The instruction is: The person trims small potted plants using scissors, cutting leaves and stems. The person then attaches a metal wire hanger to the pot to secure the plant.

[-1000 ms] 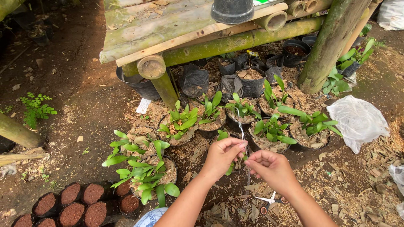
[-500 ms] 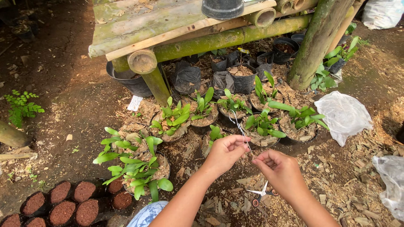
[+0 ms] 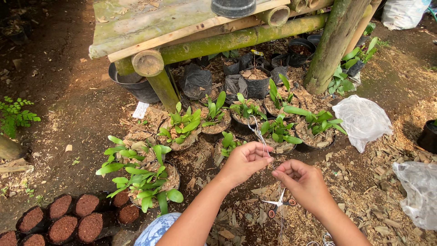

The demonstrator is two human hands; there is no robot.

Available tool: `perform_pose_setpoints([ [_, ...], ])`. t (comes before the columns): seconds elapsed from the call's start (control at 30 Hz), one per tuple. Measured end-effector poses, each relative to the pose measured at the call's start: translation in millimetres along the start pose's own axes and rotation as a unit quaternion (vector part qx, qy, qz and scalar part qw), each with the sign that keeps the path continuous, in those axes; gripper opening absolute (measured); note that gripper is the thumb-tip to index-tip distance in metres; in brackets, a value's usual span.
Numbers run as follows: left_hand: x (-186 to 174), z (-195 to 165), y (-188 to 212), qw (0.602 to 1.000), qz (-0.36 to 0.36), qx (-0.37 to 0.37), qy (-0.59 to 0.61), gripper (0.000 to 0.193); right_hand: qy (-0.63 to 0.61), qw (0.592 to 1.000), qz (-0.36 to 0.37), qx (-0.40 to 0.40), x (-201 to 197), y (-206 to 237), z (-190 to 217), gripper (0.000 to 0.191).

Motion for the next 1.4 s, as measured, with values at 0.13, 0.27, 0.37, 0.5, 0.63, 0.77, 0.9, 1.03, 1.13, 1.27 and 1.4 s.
perform_pose_setpoints([
  [0.13,-1,-5,1,0.999,0.01,-0.014,-0.047,0.033,-0.037,0.998,0.035,0.042,-4,-3,-5,0.011],
  [0.27,-6,-9,4,0.999,0.027,-0.014,-0.044,0.036,-0.049,0.994,0.056,0.075,-9,-5,-8,0.012],
  [0.37,-7,-10,4,0.999,0.037,-0.02,-0.021,0.037,-0.058,0.994,0.06,0.072,-9,-6,-10,0.012],
  [0.5,-7,-12,5,0.998,0.055,0.0,0.019,0.037,-0.093,0.991,0.068,0.069,-4,-7,-13,0.011],
  [0.63,-9,-14,7,0.997,0.072,-0.019,0.019,0.04,-0.124,0.987,0.074,0.07,-1,-10,-18,0.012],
  [0.77,-12,-14,7,0.997,0.068,-0.029,-0.008,0.039,-0.137,0.985,0.079,0.063,-1,-12,-20,0.012],
  [0.9,-12,-6,6,0.998,0.054,-0.035,-0.028,0.038,-0.155,0.982,0.069,0.081,1,-12,-20,0.011],
  [1.03,-5,1,4,0.998,-0.004,-0.012,-0.067,0.029,-0.149,0.98,0.082,0.102,7,-11,-16,0.012],
  [1.13,-4,2,3,0.998,-0.013,-0.006,-0.06,0.025,-0.116,0.983,0.066,0.123,11,-10,-15,0.013],
  [1.27,-8,0,3,0.998,0.012,-0.051,-0.023,0.024,0.042,0.995,0.03,-0.089,7,-10,-4,0.012],
  [1.4,-7,-6,6,0.998,0.025,-0.057,-0.022,0.023,-0.162,0.977,0.114,0.08,8,-14,-18,0.015],
])
Point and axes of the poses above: each hand's wrist, its own y-axis away from the middle knuckle, its own x-axis out of the palm, z = x × y, the point moved 3 cm from there along -y, towards the middle knuckle, and after that the axes turned 13 degrees about -y, right-handed, at the moved point
